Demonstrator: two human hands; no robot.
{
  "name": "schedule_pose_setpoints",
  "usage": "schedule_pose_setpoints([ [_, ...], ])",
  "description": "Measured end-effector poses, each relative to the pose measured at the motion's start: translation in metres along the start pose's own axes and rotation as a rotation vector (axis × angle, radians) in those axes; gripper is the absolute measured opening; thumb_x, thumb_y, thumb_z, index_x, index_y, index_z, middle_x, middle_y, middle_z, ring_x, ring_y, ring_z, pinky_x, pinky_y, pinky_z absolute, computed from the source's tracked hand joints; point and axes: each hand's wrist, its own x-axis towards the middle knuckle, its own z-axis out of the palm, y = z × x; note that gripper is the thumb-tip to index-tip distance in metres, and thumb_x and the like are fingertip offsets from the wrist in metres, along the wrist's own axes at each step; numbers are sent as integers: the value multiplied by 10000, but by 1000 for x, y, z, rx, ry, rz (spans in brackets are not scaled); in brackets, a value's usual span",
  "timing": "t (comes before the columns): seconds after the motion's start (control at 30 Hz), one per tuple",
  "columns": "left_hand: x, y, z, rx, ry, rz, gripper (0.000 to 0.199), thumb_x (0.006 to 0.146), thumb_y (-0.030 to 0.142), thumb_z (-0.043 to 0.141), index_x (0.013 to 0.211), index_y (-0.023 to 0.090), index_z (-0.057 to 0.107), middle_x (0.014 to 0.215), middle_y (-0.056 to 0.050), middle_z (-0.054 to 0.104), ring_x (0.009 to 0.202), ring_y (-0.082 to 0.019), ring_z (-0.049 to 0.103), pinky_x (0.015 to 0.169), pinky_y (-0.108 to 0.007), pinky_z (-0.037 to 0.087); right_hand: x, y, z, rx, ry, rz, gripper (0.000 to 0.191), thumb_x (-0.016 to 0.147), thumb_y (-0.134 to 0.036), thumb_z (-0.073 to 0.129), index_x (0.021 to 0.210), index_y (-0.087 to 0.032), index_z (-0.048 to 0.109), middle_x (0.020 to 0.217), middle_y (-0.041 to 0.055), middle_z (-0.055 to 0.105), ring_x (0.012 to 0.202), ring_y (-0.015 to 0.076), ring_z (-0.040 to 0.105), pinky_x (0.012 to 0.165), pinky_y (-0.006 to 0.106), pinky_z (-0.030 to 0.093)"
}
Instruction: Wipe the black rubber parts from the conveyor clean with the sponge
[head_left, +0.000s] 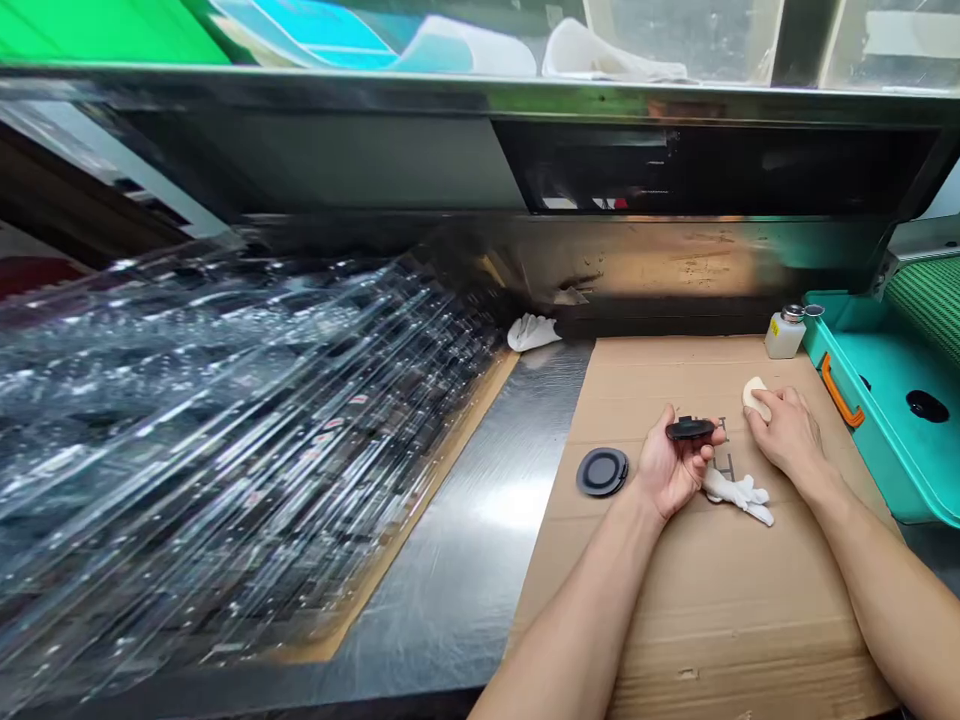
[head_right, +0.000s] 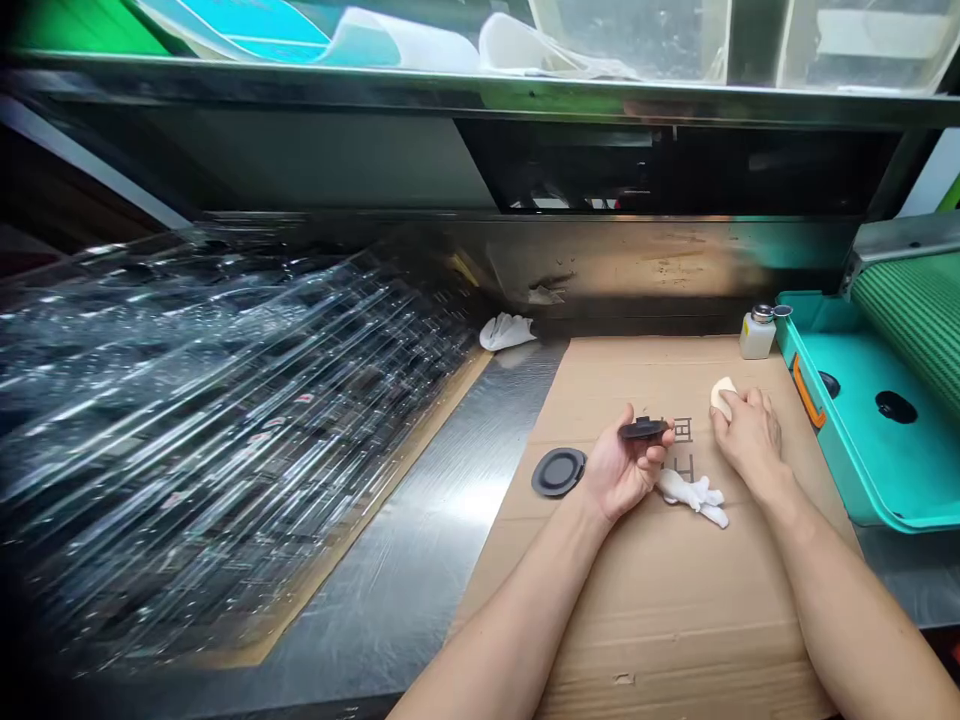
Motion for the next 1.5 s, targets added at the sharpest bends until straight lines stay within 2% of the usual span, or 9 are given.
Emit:
schedule_pose_setpoints([
  [0.33, 2, 0, 1, 81, -41, 31, 672, 991, 588, 324, 968, 21, 682, 786, -188, 715, 549, -144, 637, 464, -201, 507, 1, -1, 0, 3, -7, 10, 343, 946, -411, 542, 1220, -249, 671, 1071, 104, 603, 1041, 279, 541, 846, 354, 407],
  [0.5, -36, 14, 2, 310, -59, 236, 417, 962, 433, 521, 1182, 112, 671, 1050, -180, 709, 794, -228, 687, 533, -248, 481, 3, 0, 2, 36, -8, 55, 352, 945, -437, 541, 1227, -267, 667, 1087, 96, 597, 1045, 276, 546, 831, 352, 409],
  [0.67, -101, 65, -26, 835, 284, 452, 388, 790, 390, 695, 1060, 112, 717, 793, -77, 627, 623, -148, 549, 505, -244, 385, 2, -2, 5, 39, -17, 47, 321, 943, -406, 546, 1197, -254, 670, 1065, 106, 592, 1023, 269, 541, 826, 344, 400],
  [0.73, -115, 84, -34, 1103, 424, 407, 418, 731, 431, 744, 1040, 160, 668, 686, 0, 551, 547, -111, 451, 480, -229, 302, 2, -4, 4, 31, -38, 56, 312, 944, -400, 541, 1190, -253, 664, 1068, 104, 586, 1020, 262, 536, 823, 335, 396],
  [1.0, -86, 94, -37, 2007, 581, 105, 525, 594, 618, 749, 827, 208, 517, 732, 12, 586, 652, -157, 477, 566, -261, 297, -2, -5, 1, 40, -62, 66, 277, 949, -401, 528, 1140, -250, 658, 1075, 95, 573, 1027, 255, 526, 822, 328, 386],
  [1.17, -62, 100, -39, 2070, 561, -23, 648, 529, 701, 753, 900, 200, 573, 673, -2, 618, 588, -180, 519, 514, -273, 323, -3, -6, 2, 55, -73, 75, 271, 950, -405, 526, 1117, -236, 655, 1082, 102, 568, 1036, 259, 520, 839, 336, 389],
  [1.3, -69, 102, -32, 2134, 582, -111, 825, 648, 791, 618, 1173, 155, 589, 955, -123, 708, 703, -260, 662, 604, -328, 475, -1, -5, 4, 71, -84, 69, 281, 949, -397, 522, 1140, -232, 647, 1098, 110, 565, 1049, 267, 518, 854, 350, 394],
  [1.4, -81, 96, -31, 2321, 532, 68, 1011, 555, 720, 745, 1383, 179, 534, 1350, -197, 587, 1130, -371, 638, 914, -411, 513, -1, -7, 4, 70, -84, 83, 294, 951, -393, 514, 1155, -224, 643, 1124, 126, 565, 1062, 273, 514, 873, 364, 397],
  [1.5, -89, 90, -45, 2407, 286, 242, 1000, 534, 541, 827, 1442, 261, 516, 1501, -138, 483, 1329, -370, 516, 1097, -422, 427, -4, -9, -1, 77, -100, 90, 291, 949, -372, 511, 1157, -219, 645, 1142, 131, 578, 1064, 273, 523, 899, 384, 403],
])
